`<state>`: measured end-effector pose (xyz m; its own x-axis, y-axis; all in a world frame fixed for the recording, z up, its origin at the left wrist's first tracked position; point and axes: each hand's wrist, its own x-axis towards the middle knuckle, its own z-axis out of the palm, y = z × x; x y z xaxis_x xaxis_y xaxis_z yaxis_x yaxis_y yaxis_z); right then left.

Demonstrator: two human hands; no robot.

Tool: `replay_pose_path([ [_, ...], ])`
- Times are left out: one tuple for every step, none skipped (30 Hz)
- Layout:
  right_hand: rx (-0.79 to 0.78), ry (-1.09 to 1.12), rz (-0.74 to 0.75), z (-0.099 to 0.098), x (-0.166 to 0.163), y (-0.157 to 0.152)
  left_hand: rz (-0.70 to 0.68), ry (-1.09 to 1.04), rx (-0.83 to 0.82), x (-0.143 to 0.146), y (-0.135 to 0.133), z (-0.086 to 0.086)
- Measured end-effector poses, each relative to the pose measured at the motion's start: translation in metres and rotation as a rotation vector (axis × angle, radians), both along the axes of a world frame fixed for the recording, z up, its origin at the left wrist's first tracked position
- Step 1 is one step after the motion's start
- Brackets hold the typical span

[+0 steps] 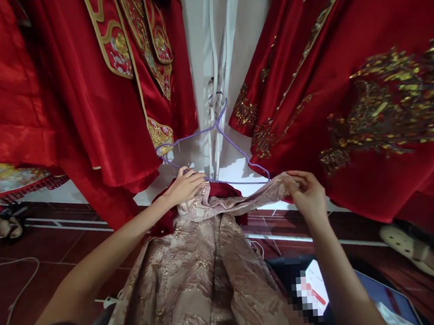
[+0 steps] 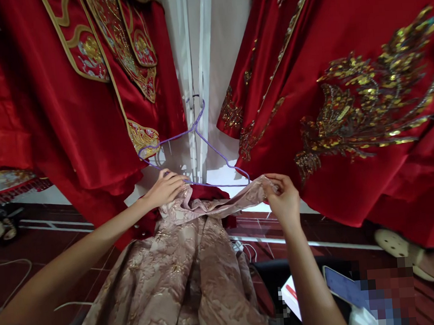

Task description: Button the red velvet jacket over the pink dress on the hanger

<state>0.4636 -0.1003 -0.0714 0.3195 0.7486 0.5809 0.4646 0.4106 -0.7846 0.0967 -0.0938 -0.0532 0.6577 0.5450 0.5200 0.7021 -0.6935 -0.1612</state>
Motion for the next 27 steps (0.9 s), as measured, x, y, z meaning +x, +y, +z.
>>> replay_pose_path([
  [0.006, -0.002, -0.017, -0.002, 0.002, 0.002, -0.004, 0.0, 0.001, -0.003, -0.001, 0.001],
  [0.013, -0.004, -0.03, -0.003, 0.003, 0.003, -0.008, -0.002, 0.003, -0.004, -0.002, 0.002],
  [0.019, -0.002, -0.04, -0.004, 0.003, 0.003, -0.011, -0.005, 0.006, -0.004, -0.003, 0.003],
  [0.02, 0.003, -0.04, -0.006, 0.004, 0.004, -0.013, -0.008, 0.009, -0.004, -0.003, 0.003],
  [0.02, 0.011, -0.035, -0.006, 0.004, 0.004, -0.014, -0.009, 0.012, -0.004, -0.003, 0.002],
  [0.019, 0.018, -0.026, -0.006, 0.004, 0.003, -0.014, -0.009, 0.014, -0.003, -0.003, 0.002],
  [0.021, 0.023, -0.017, -0.006, 0.003, 0.003, -0.013, -0.01, 0.019, -0.002, -0.002, 0.001],
  [0.027, 0.024, -0.009, -0.005, 0.002, 0.003, -0.011, -0.009, 0.024, -0.002, -0.001, 0.0],
  [0.037, 0.021, -0.001, -0.003, 0.001, 0.003, -0.01, -0.009, 0.03, -0.002, 0.0, 0.0],
  [0.053, 0.016, 0.005, 0.0, -0.001, 0.004, -0.01, -0.01, 0.037, -0.001, 0.002, -0.001],
  [0.072, 0.008, 0.012, 0.005, -0.004, 0.005, -0.012, -0.011, 0.043, -0.001, 0.003, -0.002],
  [0.089, -0.01, 0.022, 0.01, -0.007, 0.007, -0.014, -0.012, 0.047, -0.001, 0.004, -0.002],
  [0.109, -0.038, 0.029, 0.016, -0.012, 0.009, -0.015, -0.014, 0.047, 0.0, 0.005, -0.003],
  [0.127, -0.076, 0.033, 0.024, -0.017, 0.012, -0.017, -0.019, 0.043, 0.003, 0.005, -0.003],
  [0.144, -0.12, 0.037, 0.031, -0.023, 0.014, -0.018, -0.029, 0.034, 0.006, 0.005, -0.003],
  [0.16, -0.167, 0.043, 0.04, -0.029, 0.017, -0.021, -0.044, 0.018, 0.011, 0.004, -0.003],
  [0.177, -0.211, 0.05, 0.048, -0.036, 0.02, -0.025, -0.064, -0.005, 0.017, 0.002, -0.003],
  [0.195, -0.251, 0.056, 0.055, -0.043, 0.022, -0.033, -0.088, -0.034, 0.025, 0.0, -0.003],
  [0.214, -0.285, 0.057, 0.062, -0.048, 0.024, -0.04, -0.117, -0.067, 0.034, -0.002, -0.003],
  [0.233, -0.313, 0.051, 0.067, -0.053, 0.027, -0.046, -0.15, -0.101, 0.044, -0.004, -0.003],
  [0.248, -0.339, 0.042, 0.072, -0.057, 0.029, -0.048, -0.188, -0.133, 0.054, -0.005, -0.004],
  [0.26, -0.366, 0.03, 0.074, -0.06, 0.032, -0.047, -0.229, -0.162, 0.064, -0.007, -0.004],
  [0.27, -0.397, 0.015, 0.076, -0.062, 0.035, -0.044, -0.27, -0.187, 0.072, -0.008, -0.005],
  [0.278, -0.429, -0.002, 0.077, -0.063, 0.038, -0.039, -0.314, -0.208, 0.08, -0.009, -0.006],
  [0.284, -0.459, -0.017, 0.077, -0.063, 0.041, -0.035, -0.356, -0.223, 0.086, -0.01, -0.006],
  [0.285, -0.482, -0.031, 0.076, -0.063, 0.045, -0.036, -0.398, -0.232, 0.089, -0.01, -0.006],
  [0.284, -0.493, -0.042, 0.075, -0.063, 0.047, -0.043, -0.443, -0.237, 0.091, -0.01, -0.006],
])
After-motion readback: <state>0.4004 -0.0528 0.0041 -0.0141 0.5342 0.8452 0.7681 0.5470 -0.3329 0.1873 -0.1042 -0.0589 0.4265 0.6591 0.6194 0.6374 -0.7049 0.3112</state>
